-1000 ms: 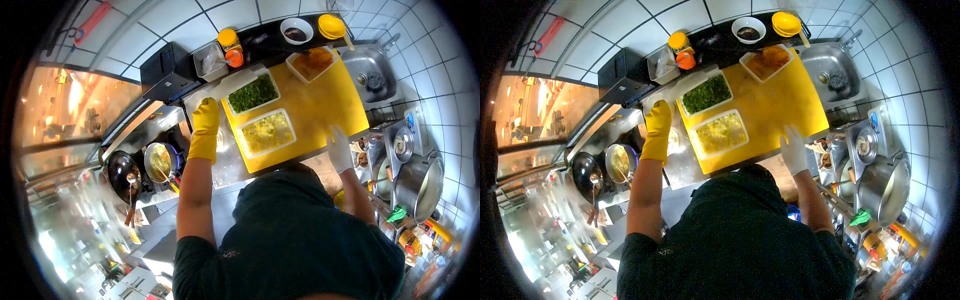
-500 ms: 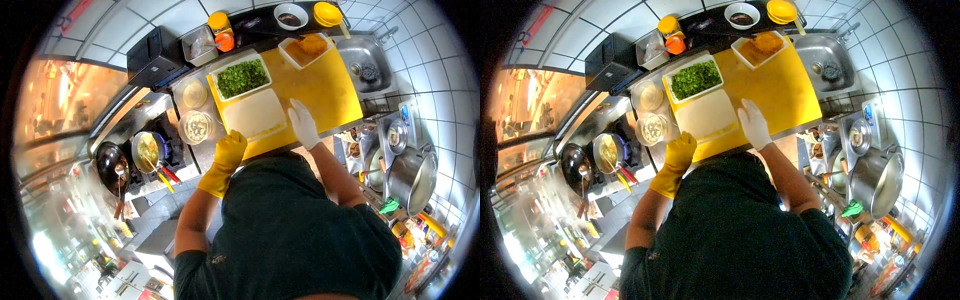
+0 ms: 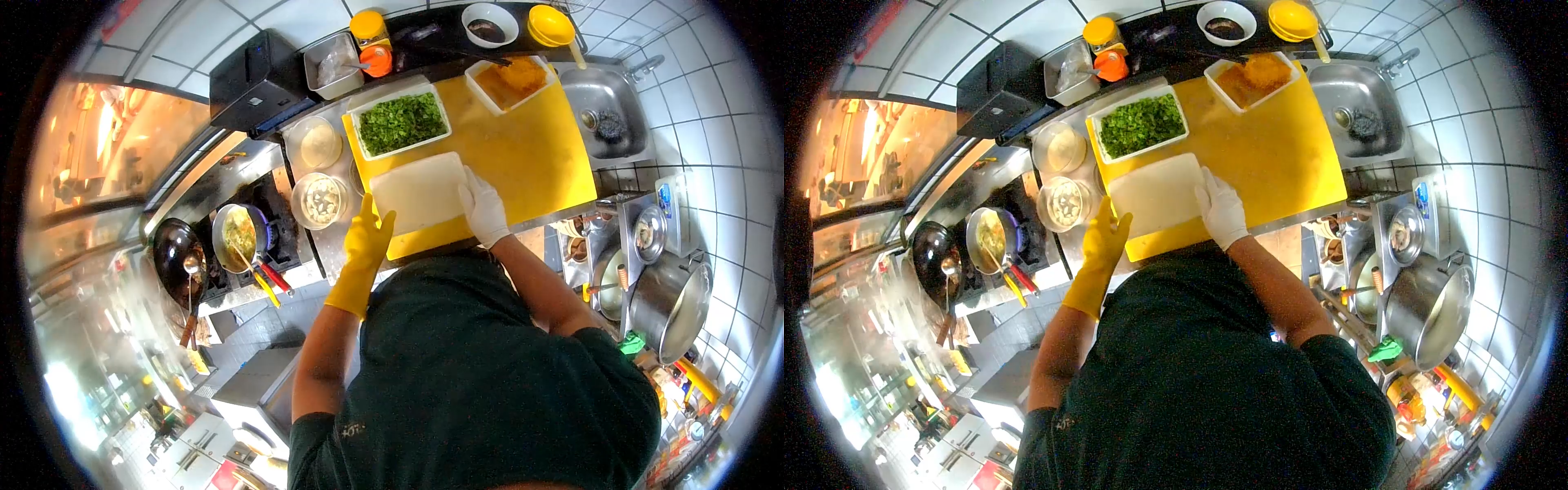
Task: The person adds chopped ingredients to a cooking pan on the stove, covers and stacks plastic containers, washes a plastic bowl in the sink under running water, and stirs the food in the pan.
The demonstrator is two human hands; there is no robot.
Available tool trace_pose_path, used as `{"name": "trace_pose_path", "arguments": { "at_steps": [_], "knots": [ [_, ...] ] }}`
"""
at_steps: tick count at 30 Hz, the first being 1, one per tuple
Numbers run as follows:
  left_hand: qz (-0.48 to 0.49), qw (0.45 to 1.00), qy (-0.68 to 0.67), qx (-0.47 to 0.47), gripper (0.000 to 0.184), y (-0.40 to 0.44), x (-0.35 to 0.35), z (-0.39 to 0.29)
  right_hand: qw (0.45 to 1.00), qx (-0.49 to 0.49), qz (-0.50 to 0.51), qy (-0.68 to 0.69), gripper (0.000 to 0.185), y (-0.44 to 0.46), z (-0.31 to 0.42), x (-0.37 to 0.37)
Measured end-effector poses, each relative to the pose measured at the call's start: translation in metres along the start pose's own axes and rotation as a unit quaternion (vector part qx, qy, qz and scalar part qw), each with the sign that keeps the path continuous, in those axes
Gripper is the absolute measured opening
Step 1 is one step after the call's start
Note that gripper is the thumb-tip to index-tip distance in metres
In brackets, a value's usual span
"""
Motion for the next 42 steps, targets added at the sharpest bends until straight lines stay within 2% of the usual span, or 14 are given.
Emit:
{"name": "trace_pose_path", "arguments": {
  "at_steps": [2,4,7,9,13,19,22,25,28,31,34,35,41,42],
  "knots": [
    [0.05,0.996,-0.048,0.046,0.072,0.009,-0.017,0.013,1.0,-0.011,0.011,0.0,0.055,0.002,0.0,0.002],
    [0.076,0.969,-0.195,0.13,0.07,0.009,-0.016,0.006,1.0,-0.02,-0.005,0.006,0.058,0.001,0.004,0.002],
    [0.084,0.922,-0.319,0.203,0.067,0.004,-0.031,0.02,0.992,0.046,-0.059,-0.101,0.063,0.011,0.022,0.014],
    [0.1,0.891,-0.374,0.237,0.063,0.006,-0.037,0.03,0.983,0.097,-0.007,-0.159,0.068,0.026,0.044,0.028],
    [0.102,0.873,-0.387,0.277,0.06,0.007,-0.032,0.027,0.968,0.181,0.025,-0.175,0.072,0.052,0.067,0.03],
    [0.078,0.891,-0.367,0.254,0.051,0.008,-0.028,0.023,0.969,0.168,0.058,-0.17,0.07,0.058,0.049,0.006],
    [0.102,0.896,-0.351,0.252,0.05,0.011,-0.018,0.013,0.963,0.184,0.04,-0.192,0.068,0.065,0.055,0.012],
    [0.108,0.901,-0.338,0.25,0.049,0.014,-0.022,0.02,0.987,0.136,-0.002,-0.09,0.062,0.097,0.064,0.03],
    [0.122,0.907,-0.324,0.24,0.054,0.017,-0.022,0.026,0.971,0.149,-0.126,-0.136,0.057,0.143,0.068,0.029],
    [0.126,0.911,-0.31,0.241,0.057,0.02,-0.019,0.023,0.976,0.117,-0.013,-0.182,0.053,0.202,0.063,0.01],
    [0.109,0.913,-0.306,0.248,0.057,0.016,-0.021,0.023,0.973,0.158,0.05,-0.161,0.049,0.24,0.045,-0.023],
    [0.102,0.912,-0.308,0.25,0.058,0.016,-0.022,0.026,0.976,0.173,0.02,-0.131,0.041,0.245,0.041,-0.027],
    [0.125,0.934,-0.247,0.224,0.065,0.018,-0.018,0.026,0.954,0.266,-0.005,-0.138,0.026,0.252,0.036,-0.02],
    [0.084,0.948,-0.216,0.216,0.067,0.021,-0.011,0.024,0.95,0.28,-0.014,-0.139,0.026,0.244,0.041,-0.009]
  ]
}}
Point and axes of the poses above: each hand's wrist, its own y-axis towards the middle knuckle, its own x-axis out of the back of the hand, z = x × y, the point moved 4 cm from there along y, towards the middle knuckle, and after that the axes turned 5 degrees about -y, right-handed, at the moved point
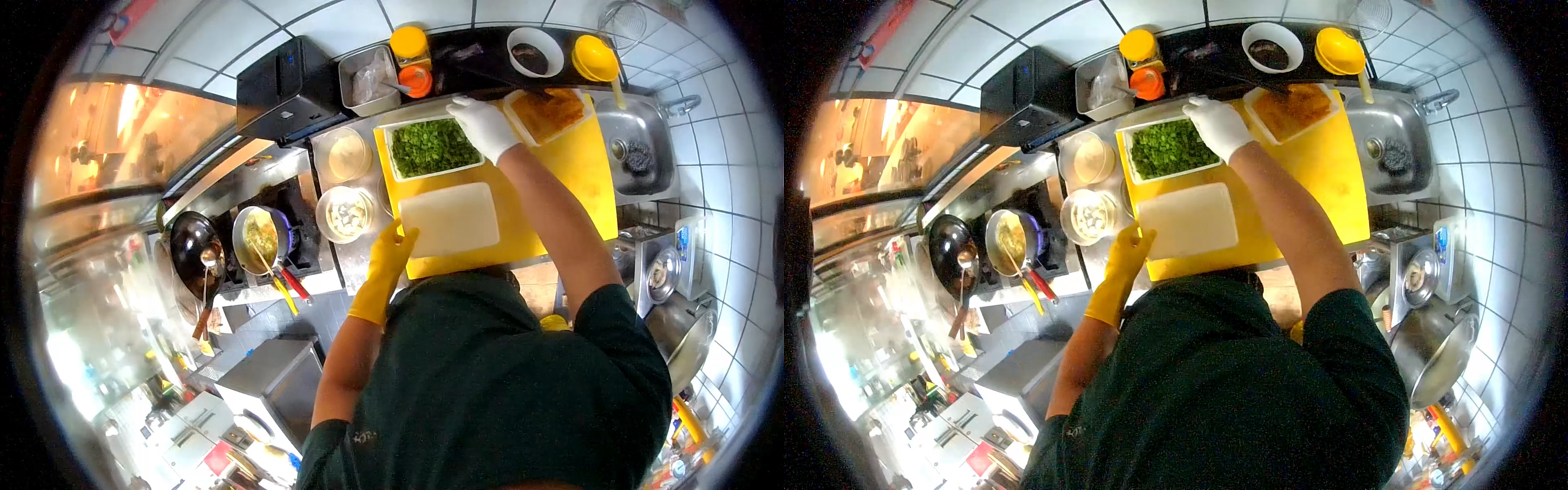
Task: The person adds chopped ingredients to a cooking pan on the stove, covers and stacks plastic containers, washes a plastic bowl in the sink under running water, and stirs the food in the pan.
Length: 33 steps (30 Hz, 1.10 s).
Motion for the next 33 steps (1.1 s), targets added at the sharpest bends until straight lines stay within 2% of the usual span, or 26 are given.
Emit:
{"name": "trace_pose_path", "arguments": {
  "at_steps": [2,3,5,8,9,12,16,19,22,25,28,31,33],
  "knots": [
    [-0.09,0.994,0.049,-0.034,0.07,-0.001,0.011,-0.019,0.999,0.011,0.03,-0.003,0.029,-0.013,0.008,0.017],
    [-0.215,0.958,0.072,-0.176,0.075,0.008,0.011,-0.007,0.999,0.019,0.04,-0.003,0.031,-0.021,0.015,0.028],
    [-0.234,0.941,0.036,-0.242,0.079,0.018,0.026,-0.026,0.998,0.035,0.049,0.014,0.035,-0.037,0.01,0.026],
    [-0.208,0.926,0.042,-0.312,0.077,0.029,0.038,-0.097,0.984,-0.066,0.079,0.144,0.033,-0.053,0.013,0.033],
    [-0.193,0.921,0.048,-0.335,0.076,0.036,0.038,-0.111,0.993,0.024,0.059,0.102,0.033,-0.061,0.009,0.022],
    [-0.152,0.913,0.186,-0.33,0.074,0.077,0.022,-0.117,0.992,0.111,0.054,0.027,0.033,-0.075,0.013,0.029],
    [-0.087,0.924,0.195,-0.316,0.073,0.102,0.002,-0.101,0.992,0.094,0.053,0.071,0.033,-0.076,0.02,0.049],
    [-0.08,0.932,0.205,-0.288,0.072,0.095,0.0,-0.102,0.988,-0.118,0.025,0.094,0.036,-0.068,0.015,0.057],
    [-0.058,0.943,0.185,-0.272,0.069,0.086,0.001,-0.102,0.96,-0.272,0.073,0.005,0.045,-0.073,0.0,0.026],
    [-0.09,0.922,0.207,-0.315,0.064,0.088,0.001,-0.093,0.938,-0.298,0.136,0.111,0.054,-0.079,0.003,0.002],
    [-0.105,0.919,0.169,-0.341,0.048,0.101,-0.002,-0.074,0.924,-0.335,0.065,0.171,0.056,-0.092,0.011,-0.011],
    [-0.131,0.915,0.103,-0.368,0.031,0.123,-0.002,-0.06,0.918,-0.341,0.106,0.173,0.054,-0.089,0.005,-0.018],
    [-0.094,0.963,-0.023,-0.253,0.026,0.158,-0.002,-0.038,0.951,-0.267,0.066,0.138,0.052,-0.088,0.005,-0.008]
  ]
}}
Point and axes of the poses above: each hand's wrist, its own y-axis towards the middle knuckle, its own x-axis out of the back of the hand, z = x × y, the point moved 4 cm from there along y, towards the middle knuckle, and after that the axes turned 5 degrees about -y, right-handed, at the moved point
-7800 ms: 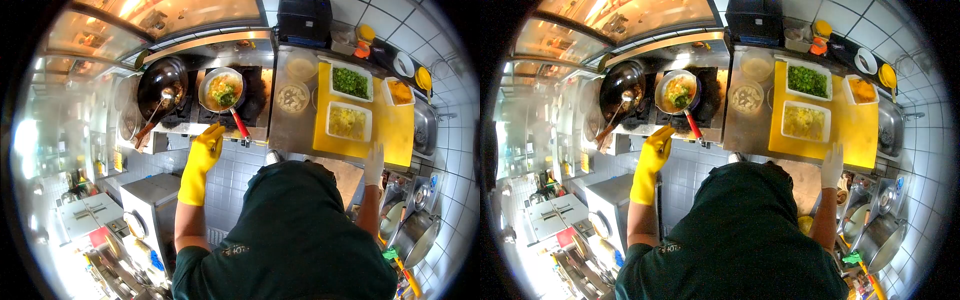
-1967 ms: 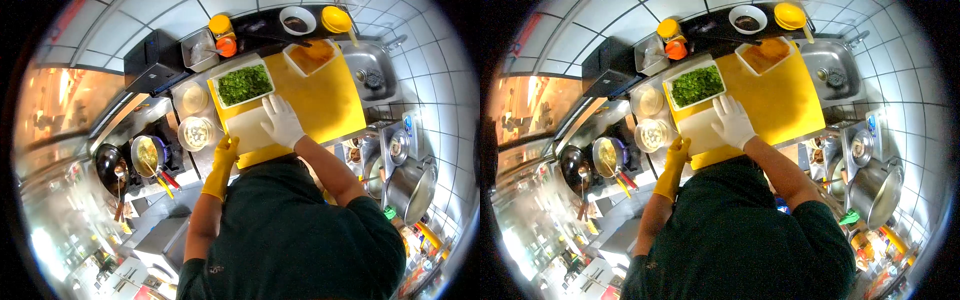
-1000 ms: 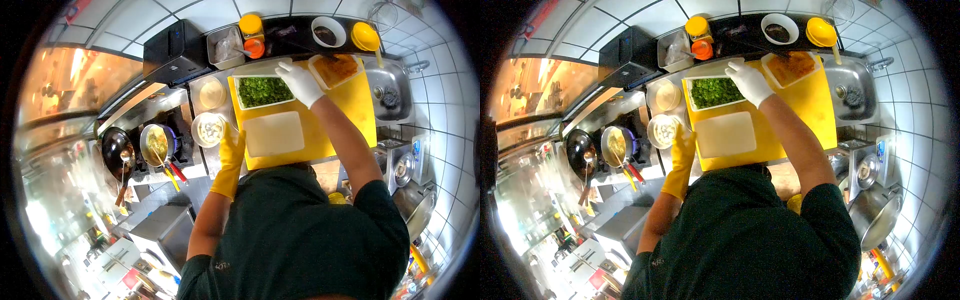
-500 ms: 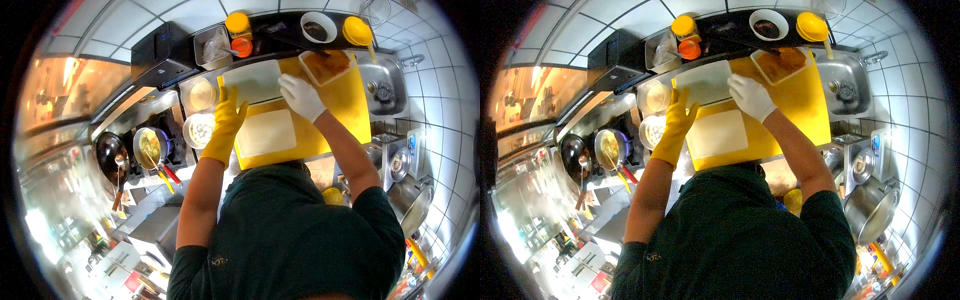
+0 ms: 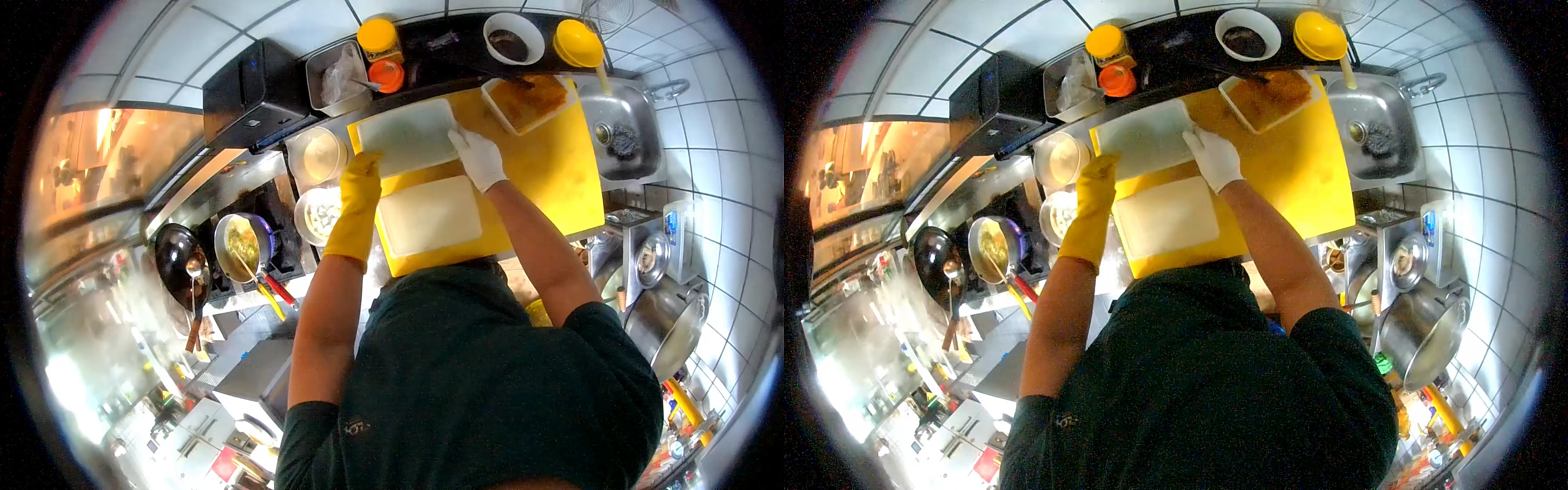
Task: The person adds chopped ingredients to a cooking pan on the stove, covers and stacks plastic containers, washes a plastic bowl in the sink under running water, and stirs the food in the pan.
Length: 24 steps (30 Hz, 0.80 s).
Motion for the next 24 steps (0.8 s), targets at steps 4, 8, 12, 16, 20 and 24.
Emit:
{"name": "trace_pose_path", "arguments": {
  "at_steps": [4,8,12,16,20,24],
  "knots": [
    [-0.035,0.99,-0.109,0.08,0.04,0.008,0.012,-0.02,0.993,-0.057,0.0,0.099,0.049,0.013,-0.003,0.003],
    [-0.025,0.975,-0.17,0.14,0.057,-0.001,0.029,-0.038,0.979,-0.072,-0.003,0.193,0.049,0.0,0.015,0.03],
    [-0.034,0.955,-0.213,0.204,0.062,-0.042,0.06,-0.092,0.976,-0.092,0.011,0.197,0.048,-0.034,0.038,0.057],
    [0.049,0.95,-0.218,0.218,0.066,-0.102,0.088,-0.141,0.975,-0.122,0.069,0.172,0.05,-0.105,0.061,0.084],
    [0.08,0.925,-0.212,0.306,0.07,-0.162,0.065,-0.082,0.891,-0.237,0.164,0.352,0.061,-0.151,0.018,0.041],
    [0.074,0.918,-0.296,0.254,0.064,-0.159,0.053,-0.086,0.978,-0.082,-0.001,0.192,0.068,-0.149,0.002,0.03]
  ]
}}
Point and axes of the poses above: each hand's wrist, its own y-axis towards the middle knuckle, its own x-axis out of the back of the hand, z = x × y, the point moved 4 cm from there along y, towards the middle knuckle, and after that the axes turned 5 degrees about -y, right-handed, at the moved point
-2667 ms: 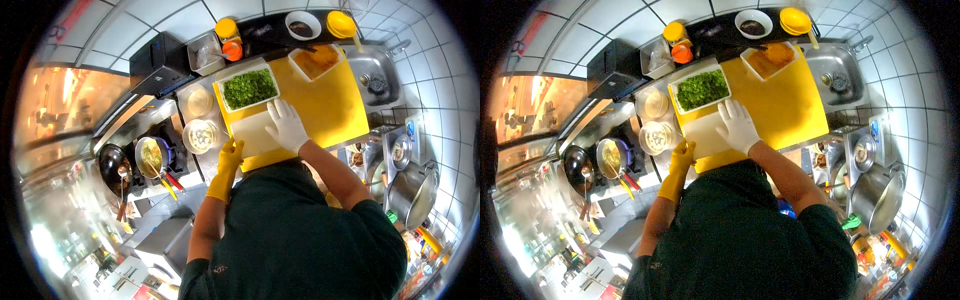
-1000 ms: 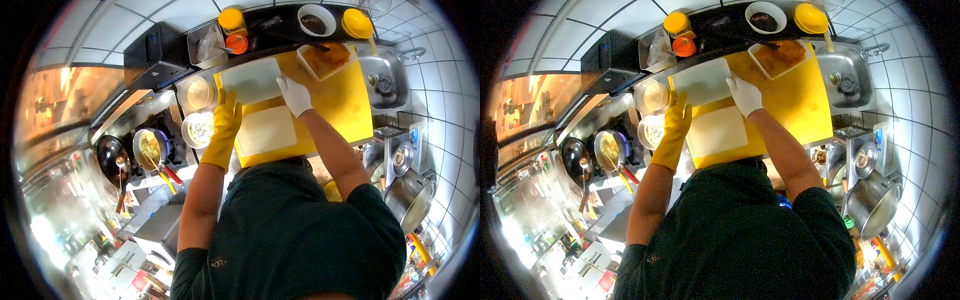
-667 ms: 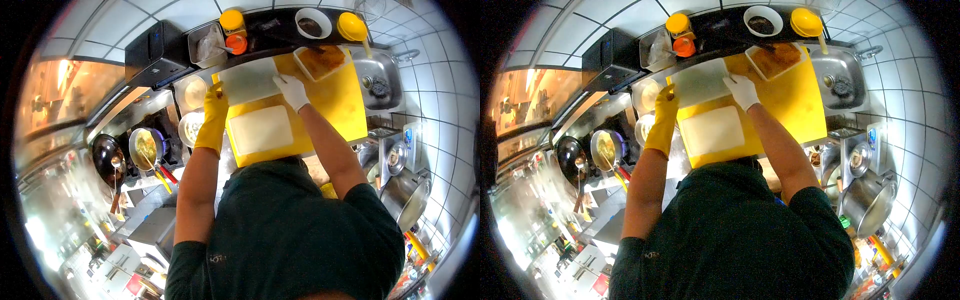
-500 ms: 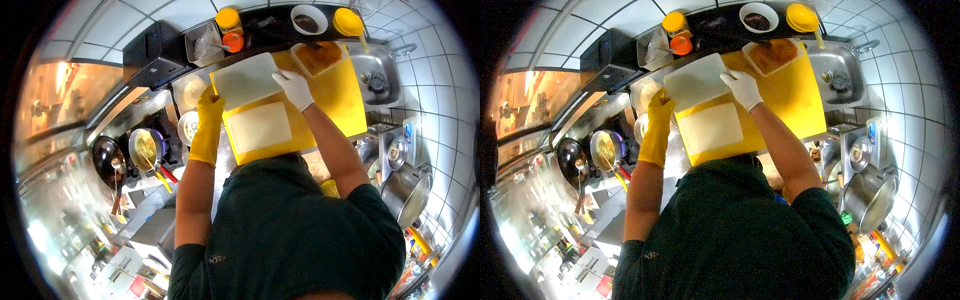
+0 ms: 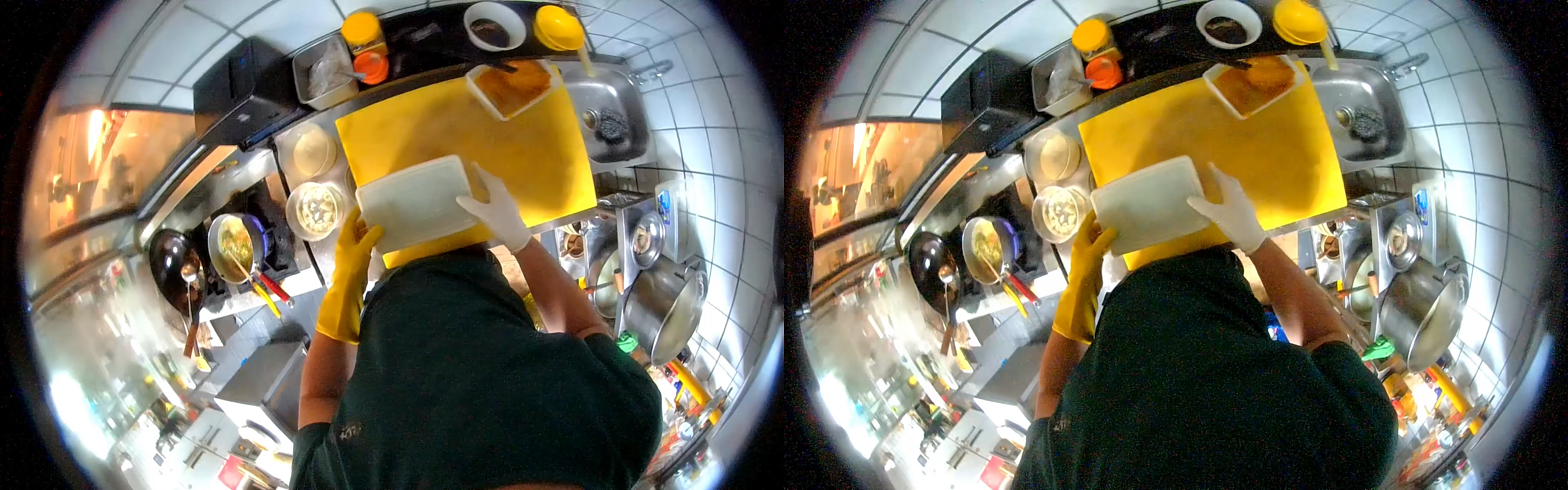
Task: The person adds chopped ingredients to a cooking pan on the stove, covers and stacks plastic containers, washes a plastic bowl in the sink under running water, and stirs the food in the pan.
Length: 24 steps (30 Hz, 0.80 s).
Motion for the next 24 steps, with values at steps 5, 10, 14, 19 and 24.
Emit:
{"name": "trace_pose_path", "arguments": {
  "at_steps": [5,10,14,19,24],
  "knots": [
    [0.005,0.972,-0.143,0.186,0.055,-0.006,-0.022,0.005,0.968,-0.115,0.199,0.102,0.07,0.011,0.012,-0.007],
    [-0.006,0.982,-0.162,0.098,0.049,0.046,0.002,0.015,0.975,-0.126,0.132,0.128,0.064,0.059,0.02,-0.012],
    [-0.003,0.977,-0.196,0.088,0.05,0.076,-0.007,-0.009,0.924,-0.185,-0.161,0.295,0.057,0.11,-0.02,0.016],
    [-0.022,0.986,-0.155,0.058,0.052,0.089,-0.021,-0.022,0.906,-0.279,-0.255,0.19,0.047,0.182,-0.094,0.101],
    [-0.043,0.988,-0.13,0.068,0.054,0.097,-0.022,-0.022,0.938,-0.198,-0.207,0.196,0.03,0.204,-0.109,0.118]
  ]
}}
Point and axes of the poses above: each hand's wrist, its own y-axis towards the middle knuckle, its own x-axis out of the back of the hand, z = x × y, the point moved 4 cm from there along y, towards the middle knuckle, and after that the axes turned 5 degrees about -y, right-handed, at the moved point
